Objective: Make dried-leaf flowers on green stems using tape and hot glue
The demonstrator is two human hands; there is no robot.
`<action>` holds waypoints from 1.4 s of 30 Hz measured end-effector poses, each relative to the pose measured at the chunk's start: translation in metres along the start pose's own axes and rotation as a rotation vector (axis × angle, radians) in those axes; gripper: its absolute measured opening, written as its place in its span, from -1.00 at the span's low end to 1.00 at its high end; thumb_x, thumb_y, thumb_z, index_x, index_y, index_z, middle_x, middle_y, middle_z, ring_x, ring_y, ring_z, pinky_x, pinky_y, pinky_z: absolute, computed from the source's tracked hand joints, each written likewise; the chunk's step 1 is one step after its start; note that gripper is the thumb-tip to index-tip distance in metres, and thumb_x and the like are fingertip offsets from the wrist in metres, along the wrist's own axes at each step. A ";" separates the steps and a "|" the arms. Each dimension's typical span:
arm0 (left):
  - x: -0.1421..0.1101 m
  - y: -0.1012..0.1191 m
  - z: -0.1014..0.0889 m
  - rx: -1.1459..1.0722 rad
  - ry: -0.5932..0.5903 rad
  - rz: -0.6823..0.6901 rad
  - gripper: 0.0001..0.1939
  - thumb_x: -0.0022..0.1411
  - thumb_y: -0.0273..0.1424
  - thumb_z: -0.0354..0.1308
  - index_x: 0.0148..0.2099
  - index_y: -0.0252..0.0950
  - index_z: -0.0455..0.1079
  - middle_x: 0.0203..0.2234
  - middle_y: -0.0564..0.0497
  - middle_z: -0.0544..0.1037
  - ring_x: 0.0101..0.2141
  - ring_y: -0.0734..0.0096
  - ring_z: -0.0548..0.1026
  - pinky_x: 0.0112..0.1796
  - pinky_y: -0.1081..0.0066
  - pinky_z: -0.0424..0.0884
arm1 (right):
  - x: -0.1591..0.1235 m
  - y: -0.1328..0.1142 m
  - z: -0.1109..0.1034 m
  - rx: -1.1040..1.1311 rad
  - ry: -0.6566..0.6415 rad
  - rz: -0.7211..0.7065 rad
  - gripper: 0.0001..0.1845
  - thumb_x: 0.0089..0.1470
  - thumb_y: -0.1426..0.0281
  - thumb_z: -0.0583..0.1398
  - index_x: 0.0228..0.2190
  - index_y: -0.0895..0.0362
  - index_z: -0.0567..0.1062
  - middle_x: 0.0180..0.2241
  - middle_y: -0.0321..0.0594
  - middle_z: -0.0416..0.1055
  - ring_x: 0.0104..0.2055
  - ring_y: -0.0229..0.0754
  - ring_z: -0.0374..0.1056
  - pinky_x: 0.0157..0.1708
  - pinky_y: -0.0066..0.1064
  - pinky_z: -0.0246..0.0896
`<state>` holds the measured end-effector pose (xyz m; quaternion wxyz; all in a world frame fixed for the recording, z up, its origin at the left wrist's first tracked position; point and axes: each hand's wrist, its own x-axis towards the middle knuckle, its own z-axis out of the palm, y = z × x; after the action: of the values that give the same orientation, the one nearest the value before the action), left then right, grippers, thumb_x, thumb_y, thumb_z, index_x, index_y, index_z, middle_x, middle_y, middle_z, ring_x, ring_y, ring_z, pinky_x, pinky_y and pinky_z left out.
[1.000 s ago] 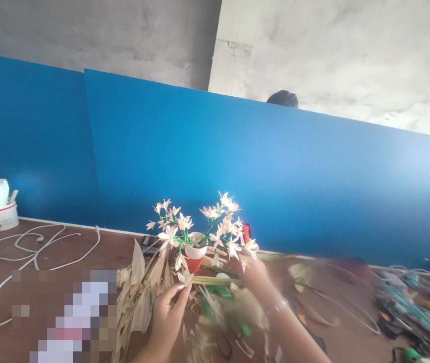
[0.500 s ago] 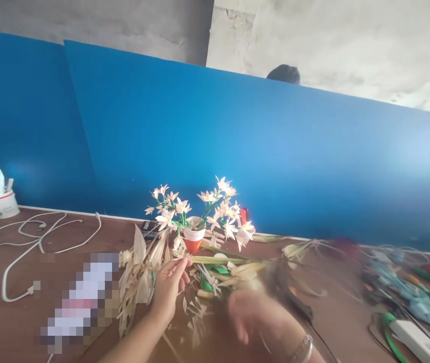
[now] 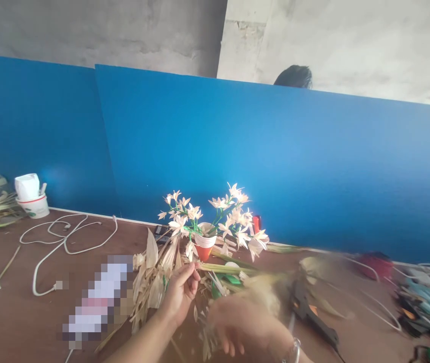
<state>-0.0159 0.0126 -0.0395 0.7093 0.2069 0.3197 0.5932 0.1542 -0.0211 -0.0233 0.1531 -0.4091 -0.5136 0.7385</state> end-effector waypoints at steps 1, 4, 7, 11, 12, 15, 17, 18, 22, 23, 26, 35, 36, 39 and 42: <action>-0.001 0.000 0.000 0.031 -0.028 -0.004 -0.75 -0.11 -0.30 0.35 -0.40 -0.38 0.50 -0.66 0.10 0.42 -0.71 0.73 0.27 -0.71 0.71 0.16 | 0.002 -0.003 0.003 -0.001 0.046 -0.019 -0.69 -0.06 0.20 0.17 -0.36 0.20 0.44 -0.68 -0.34 0.41 -0.72 -0.35 0.28 -0.74 -0.62 0.01; -0.003 0.001 0.000 0.093 -0.087 -0.005 -0.69 -0.12 -0.24 0.34 -0.38 -0.39 0.50 -0.66 0.08 0.44 -0.72 0.72 0.26 -0.71 0.67 0.13 | -0.001 -0.014 0.008 -0.044 0.056 -0.028 -0.68 0.00 0.16 0.13 -0.37 0.17 0.44 -0.70 -0.36 0.39 -0.73 -0.36 0.26 -0.73 -0.61 0.00; -0.002 0.000 0.000 0.181 -0.114 0.035 -0.68 -0.09 -0.21 0.31 -0.39 -0.39 0.49 -0.62 0.05 0.47 -0.72 0.70 0.25 -0.71 0.64 0.08 | -0.015 -0.023 0.004 -0.111 -0.035 -0.027 -0.67 0.00 0.15 0.13 -0.44 0.20 0.42 -0.71 -0.33 0.38 -0.74 -0.37 0.24 -0.73 -0.60 0.00; -0.005 -0.003 0.001 0.471 -0.133 0.121 -0.66 -0.01 -0.13 0.23 -0.47 -0.36 0.46 -0.68 0.06 0.45 -0.73 0.59 0.27 -0.67 0.55 0.14 | -0.025 -0.033 -0.002 -0.030 0.213 -0.170 -0.76 0.00 0.24 0.14 -0.43 0.19 0.39 -0.74 -0.43 0.29 -0.77 -0.42 0.13 -0.78 -0.61 -0.12; -0.007 -0.004 0.002 0.549 -0.144 0.143 -0.65 0.01 -0.12 0.21 -0.49 -0.34 0.45 -0.73 0.08 0.41 -0.72 0.55 0.27 -0.66 0.53 0.16 | -0.022 -0.034 0.000 0.010 0.313 -0.218 -0.77 0.00 0.25 0.15 -0.41 0.18 0.38 -0.75 -0.46 0.25 -0.78 -0.44 0.09 -0.78 -0.62 -0.16; -0.014 -0.003 0.005 0.748 -0.206 0.281 -0.69 0.05 -0.15 0.18 -0.54 -0.29 0.42 -0.78 0.11 0.33 -0.70 0.48 0.29 -0.61 0.49 0.19 | -0.009 -0.032 0.008 0.045 0.506 -0.306 -0.73 -0.03 0.19 0.18 -0.41 0.16 0.35 -0.78 -0.53 0.16 -0.79 -0.47 -0.02 -0.79 -0.61 -0.22; -0.018 -0.001 0.006 0.860 -0.260 0.439 -0.70 0.09 -0.22 0.15 -0.59 -0.27 0.39 -0.73 0.08 0.34 -0.64 0.45 0.33 -0.54 0.47 0.23 | 0.000 -0.028 0.015 0.022 0.539 -0.301 -0.68 -0.04 0.13 0.19 -0.47 0.14 0.31 -0.82 -0.54 0.11 -0.81 -0.46 -0.05 -0.80 -0.60 -0.27; -0.019 0.000 0.006 0.905 -0.288 0.506 -0.69 0.11 -0.25 0.13 -0.60 -0.26 0.38 -0.71 0.06 0.35 -0.61 0.43 0.33 -0.52 0.46 0.24 | 0.003 -0.027 0.018 0.012 0.546 -0.286 -0.66 -0.04 0.10 0.18 -0.51 0.13 0.29 -0.85 -0.54 0.09 -0.83 -0.46 -0.06 -0.80 -0.59 -0.29; -0.019 -0.003 0.004 0.994 -0.349 0.605 -0.79 0.14 -0.36 0.09 -0.51 -0.26 0.42 -0.62 0.03 0.41 -0.55 0.42 0.35 -0.47 0.46 0.26 | 0.006 -0.025 0.023 0.010 0.599 -0.254 -0.64 -0.02 0.12 0.17 -0.60 0.11 0.23 -0.88 -0.54 0.06 -0.85 -0.46 -0.07 -0.80 -0.59 -0.29; -0.019 -0.004 0.003 0.984 -0.334 0.607 -0.87 0.13 -0.38 0.11 -0.42 -0.25 0.44 -0.55 0.01 0.46 -0.52 0.41 0.38 -0.46 0.46 0.29 | 0.005 -0.026 0.023 0.013 0.607 -0.253 -0.65 -0.02 0.15 0.17 -0.60 0.11 0.23 -0.88 -0.54 0.06 -0.85 -0.46 -0.06 -0.79 -0.59 -0.30; -0.022 -0.008 0.001 0.878 -0.266 0.620 -0.75 0.07 -0.42 0.16 -0.14 -0.24 0.36 -0.26 -0.09 0.49 -0.38 0.34 0.45 -0.42 0.43 0.36 | 0.002 -0.028 0.021 0.041 0.609 -0.235 -0.71 -0.02 0.24 0.17 -0.61 0.11 0.23 -0.88 -0.55 0.06 -0.85 -0.46 -0.06 -0.79 -0.59 -0.30; -0.033 0.001 0.007 0.768 -0.234 0.579 -0.81 0.10 -0.36 0.14 -0.19 -0.26 0.36 -0.34 -0.07 0.47 -0.30 0.29 0.45 -0.26 0.36 0.39 | -0.003 -0.027 0.018 0.194 0.503 -0.179 -0.75 -0.07 0.31 0.15 -0.64 0.11 0.21 -0.84 -0.52 0.10 -0.84 -0.47 -0.08 -0.80 -0.58 -0.36; -0.033 0.002 0.008 0.764 -0.241 0.565 -0.80 0.10 -0.37 0.13 -0.18 -0.26 0.36 -0.34 -0.07 0.47 -0.30 0.29 0.45 -0.26 0.37 0.39 | -0.002 -0.027 0.018 0.204 0.500 -0.176 -0.76 -0.08 0.31 0.15 -0.64 0.11 0.22 -0.84 -0.52 0.10 -0.83 -0.47 -0.08 -0.80 -0.58 -0.36; -0.032 0.004 0.008 0.792 -0.297 0.577 -0.76 0.10 -0.42 0.12 -0.13 -0.24 0.35 -0.33 -0.06 0.47 -0.31 0.30 0.45 -0.28 0.39 0.39 | -0.001 -0.026 0.018 0.197 0.496 -0.168 -0.77 -0.09 0.31 0.16 -0.63 0.12 0.24 -0.83 -0.51 0.11 -0.83 -0.47 -0.08 -0.79 -0.58 -0.35; -0.029 0.005 0.007 0.850 -0.374 0.652 -0.82 0.10 -0.48 0.10 -0.20 -0.24 0.39 -0.35 -0.05 0.48 -0.32 0.31 0.44 -0.28 0.39 0.36 | -0.001 -0.026 0.016 0.183 0.497 -0.177 -0.75 -0.09 0.30 0.17 -0.64 0.12 0.23 -0.83 -0.52 0.10 -0.81 -0.46 -0.06 -0.78 -0.57 -0.32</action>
<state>-0.0173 -0.0135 -0.0254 0.3884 0.6639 0.3189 0.5538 0.1374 -0.0212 0.0020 0.3743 -0.5159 -0.4252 0.6426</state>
